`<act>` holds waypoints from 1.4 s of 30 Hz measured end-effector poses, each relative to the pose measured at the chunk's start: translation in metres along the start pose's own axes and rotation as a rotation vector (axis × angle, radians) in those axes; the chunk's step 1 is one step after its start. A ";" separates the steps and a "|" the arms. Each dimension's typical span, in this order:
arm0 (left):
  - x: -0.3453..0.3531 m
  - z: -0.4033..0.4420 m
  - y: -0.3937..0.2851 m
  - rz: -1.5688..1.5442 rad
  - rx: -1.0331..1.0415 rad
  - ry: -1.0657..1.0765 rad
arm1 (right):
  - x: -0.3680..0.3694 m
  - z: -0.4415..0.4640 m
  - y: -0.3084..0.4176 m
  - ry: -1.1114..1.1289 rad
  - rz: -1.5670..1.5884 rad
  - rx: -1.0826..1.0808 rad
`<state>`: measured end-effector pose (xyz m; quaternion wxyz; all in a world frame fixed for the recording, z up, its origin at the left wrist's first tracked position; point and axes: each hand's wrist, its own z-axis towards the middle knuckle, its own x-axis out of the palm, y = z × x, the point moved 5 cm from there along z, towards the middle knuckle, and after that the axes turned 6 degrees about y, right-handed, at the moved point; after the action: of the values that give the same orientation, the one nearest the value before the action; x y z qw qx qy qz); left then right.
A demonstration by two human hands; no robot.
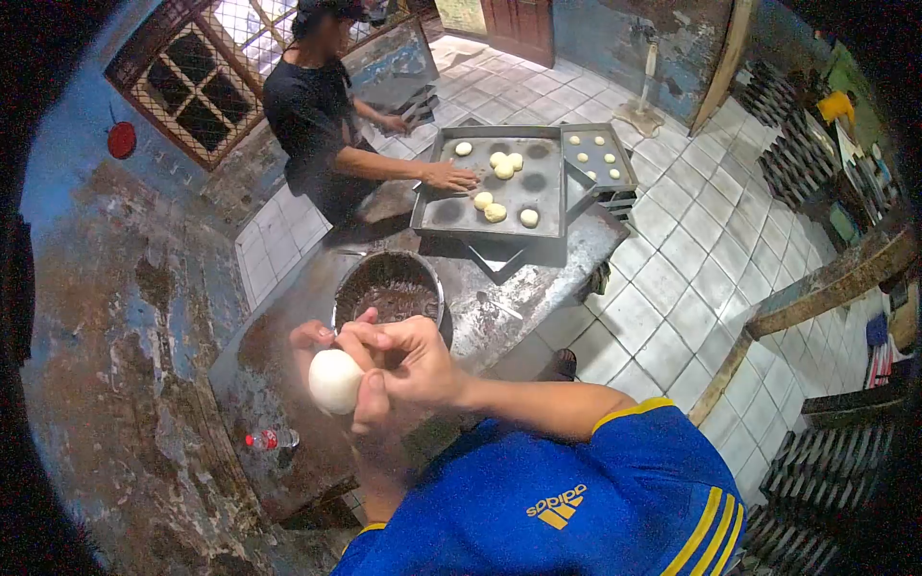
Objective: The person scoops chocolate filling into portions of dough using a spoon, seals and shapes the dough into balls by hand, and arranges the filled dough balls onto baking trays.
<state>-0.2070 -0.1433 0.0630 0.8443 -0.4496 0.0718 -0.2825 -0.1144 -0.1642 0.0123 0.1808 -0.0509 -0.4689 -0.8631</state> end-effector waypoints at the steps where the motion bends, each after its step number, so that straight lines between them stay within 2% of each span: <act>1: -0.001 0.003 -0.001 0.018 -0.012 -0.028 | -0.002 0.001 0.002 -0.052 0.007 0.003; 2: -0.003 0.006 -0.001 0.038 -0.022 -0.059 | -0.007 0.003 0.008 -0.050 0.005 0.002; 4: -0.014 0.003 -0.001 -0.071 0.013 -0.070 | -0.006 0.008 0.017 0.243 0.056 0.194; 6: -0.005 -0.001 -0.001 -0.003 -0.033 -0.058 | -0.003 0.004 0.011 0.218 0.100 0.192; 8: -0.001 -0.001 0.002 0.013 -0.031 -0.043 | -0.009 -0.010 -0.008 -0.100 0.015 -0.003; 9: -0.001 0.001 0.003 0.042 -0.027 -0.003 | -0.006 -0.012 -0.014 -0.170 0.060 0.016; 10: -0.006 0.000 0.004 0.044 -0.020 -0.023 | -0.009 -0.013 -0.013 -0.162 0.065 0.015; 12: -0.015 -0.002 0.007 0.049 -0.006 -0.065 | -0.009 -0.008 -0.012 0.105 0.034 0.216; 14: -0.033 -0.005 0.010 -0.147 -0.057 -0.119 | -0.007 0.004 0.003 0.130 0.043 0.177; 16: -0.027 -0.006 0.014 -0.101 -0.051 -0.164 | -0.015 -0.003 -0.016 0.204 -0.102 0.299; 17: -0.026 -0.007 0.019 -0.132 -0.048 -0.160 | -0.015 -0.009 -0.025 0.109 0.007 0.334; 18: -0.025 -0.007 0.021 -0.163 -0.044 -0.157 | -0.011 -0.012 -0.029 0.110 0.007 0.333; 20: -0.027 -0.009 0.022 -0.239 -0.067 -0.191 | -0.010 -0.013 -0.027 0.047 -0.140 0.212; 22: -0.038 -0.008 0.025 -0.337 -0.108 -0.211 | -0.007 0.000 -0.013 0.108 -0.164 0.201; 25: -0.047 -0.010 0.028 -0.305 -0.126 -0.211 | -0.005 0.001 -0.021 0.208 -0.028 0.291; 27: -0.044 -0.010 0.024 -0.297 -0.113 -0.209 | -0.004 0.003 -0.013 0.202 -0.060 0.268; 29: -0.036 -0.015 0.020 -0.329 -0.236 -0.237 | -0.002 0.003 -0.012 0.201 -0.086 0.249; 32: -0.040 -0.012 0.021 -0.262 -0.150 -0.137 | -0.001 -0.006 -0.024 0.146 -0.016 0.289; 36: -0.029 -0.010 0.017 -0.285 -0.154 -0.138 | -0.003 -0.009 -0.028 0.024 -0.042 0.213; 38: -0.024 -0.010 0.014 -0.300 -0.138 -0.156 | -0.008 -0.005 -0.016 -0.029 -0.094 0.082; 40: -0.018 -0.009 0.009 -0.314 -0.169 -0.154 | -0.011 -0.004 -0.005 -0.028 -0.140 0.084; 42: -0.014 -0.009 0.011 -0.328 -0.200 -0.153 | -0.015 -0.008 -0.006 -0.035 -0.131 0.183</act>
<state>-0.2177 -0.1374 0.0467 0.7411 -0.5571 -0.0390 -0.3727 -0.1020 -0.1642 -0.0008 0.1197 -0.0187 -0.5512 -0.8255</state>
